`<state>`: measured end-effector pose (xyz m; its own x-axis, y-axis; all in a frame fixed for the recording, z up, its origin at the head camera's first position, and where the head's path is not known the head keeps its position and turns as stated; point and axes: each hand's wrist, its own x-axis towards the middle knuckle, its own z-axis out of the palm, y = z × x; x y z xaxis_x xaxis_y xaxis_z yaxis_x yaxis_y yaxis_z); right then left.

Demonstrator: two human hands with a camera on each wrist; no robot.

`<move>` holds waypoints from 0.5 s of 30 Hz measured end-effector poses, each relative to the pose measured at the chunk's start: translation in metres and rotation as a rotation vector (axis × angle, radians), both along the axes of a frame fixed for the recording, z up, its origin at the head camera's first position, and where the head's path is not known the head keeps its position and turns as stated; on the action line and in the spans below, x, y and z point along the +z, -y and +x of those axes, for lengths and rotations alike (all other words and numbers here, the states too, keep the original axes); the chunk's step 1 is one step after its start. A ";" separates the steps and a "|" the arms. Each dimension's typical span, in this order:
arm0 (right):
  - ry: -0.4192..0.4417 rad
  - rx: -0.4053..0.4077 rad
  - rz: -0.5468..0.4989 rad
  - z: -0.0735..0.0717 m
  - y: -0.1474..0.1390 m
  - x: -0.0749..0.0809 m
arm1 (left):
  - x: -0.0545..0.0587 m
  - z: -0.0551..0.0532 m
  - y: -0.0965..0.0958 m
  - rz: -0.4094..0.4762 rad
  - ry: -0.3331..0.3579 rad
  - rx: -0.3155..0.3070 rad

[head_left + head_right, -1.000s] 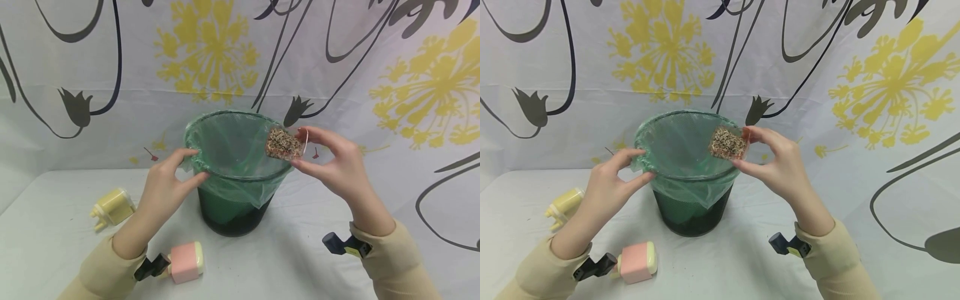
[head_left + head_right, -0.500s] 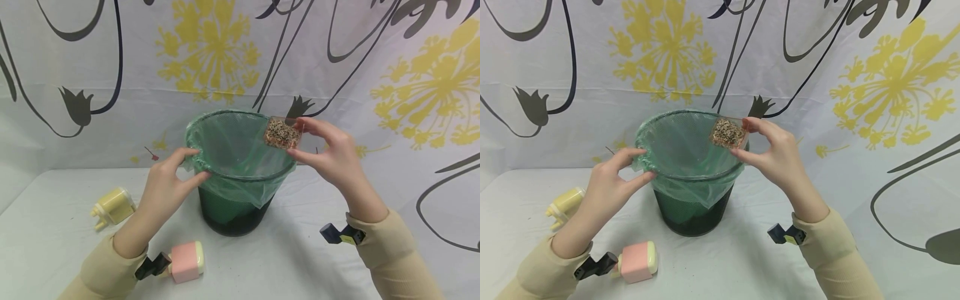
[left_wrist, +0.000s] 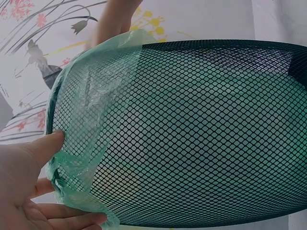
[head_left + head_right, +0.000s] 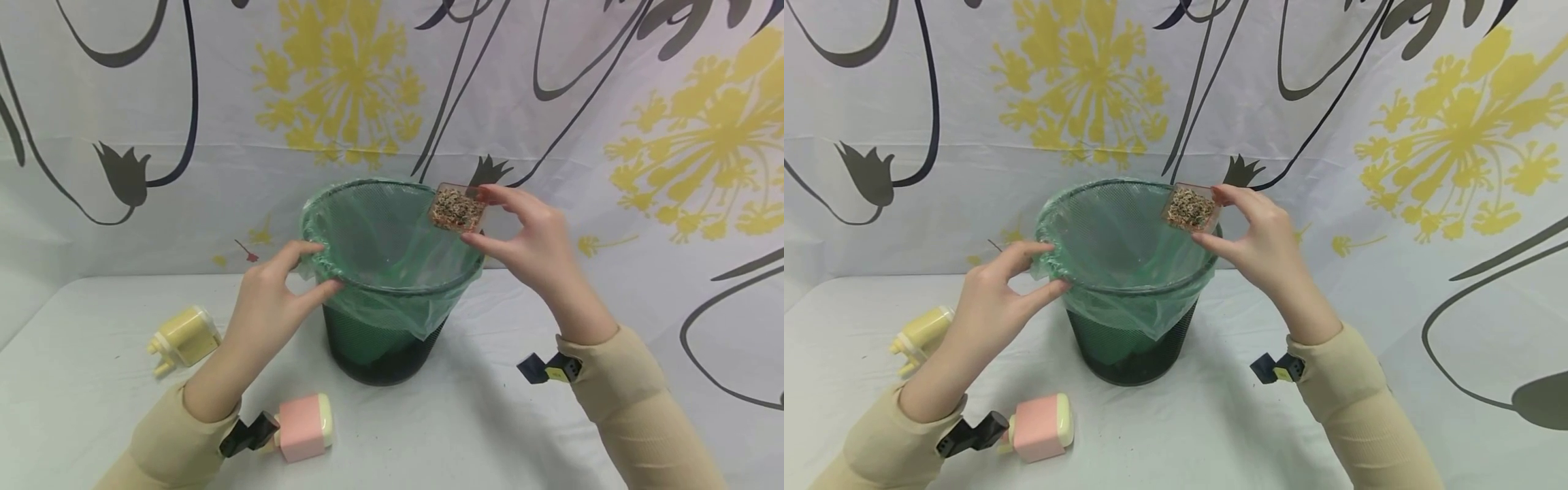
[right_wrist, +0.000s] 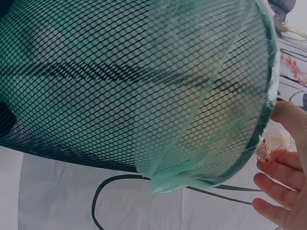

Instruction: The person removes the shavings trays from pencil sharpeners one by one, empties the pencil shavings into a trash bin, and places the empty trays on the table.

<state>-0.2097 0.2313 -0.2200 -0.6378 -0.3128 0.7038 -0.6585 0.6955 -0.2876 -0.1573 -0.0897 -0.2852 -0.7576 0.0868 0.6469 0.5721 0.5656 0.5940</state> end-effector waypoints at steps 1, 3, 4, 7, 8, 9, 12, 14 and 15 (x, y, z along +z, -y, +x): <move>-0.002 -0.006 0.009 -0.002 0.000 -0.001 | 0.000 0.000 0.000 -0.002 0.001 0.001; -0.017 -0.015 0.028 -0.005 0.000 -0.003 | 0.000 0.000 -0.001 -0.009 0.000 0.003; -0.019 -0.019 0.035 -0.006 -0.001 -0.003 | 0.000 0.000 -0.001 -0.012 -0.002 0.005; -0.037 -0.028 0.058 -0.010 -0.001 -0.006 | -0.001 -0.001 -0.001 -0.017 -0.012 0.006; -0.041 -0.033 0.067 -0.011 -0.001 -0.007 | -0.001 -0.001 -0.001 -0.018 -0.016 0.006; -0.040 -0.038 0.074 -0.012 -0.001 -0.007 | -0.002 -0.002 -0.001 -0.019 -0.018 0.006; -0.045 -0.047 0.087 -0.013 0.000 -0.009 | -0.002 -0.002 -0.001 -0.017 -0.020 0.004; -0.048 -0.051 0.096 -0.013 0.001 -0.010 | -0.002 -0.002 -0.001 -0.015 -0.017 0.003; -0.053 -0.049 0.099 -0.013 0.001 -0.010 | -0.002 -0.002 -0.001 -0.013 -0.016 0.003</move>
<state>-0.2224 0.2303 -0.2298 -0.6168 -0.3517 0.7042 -0.6353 0.7506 -0.1816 -0.1589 -0.0891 -0.2876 -0.7477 0.0928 0.6575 0.5793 0.5753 0.5775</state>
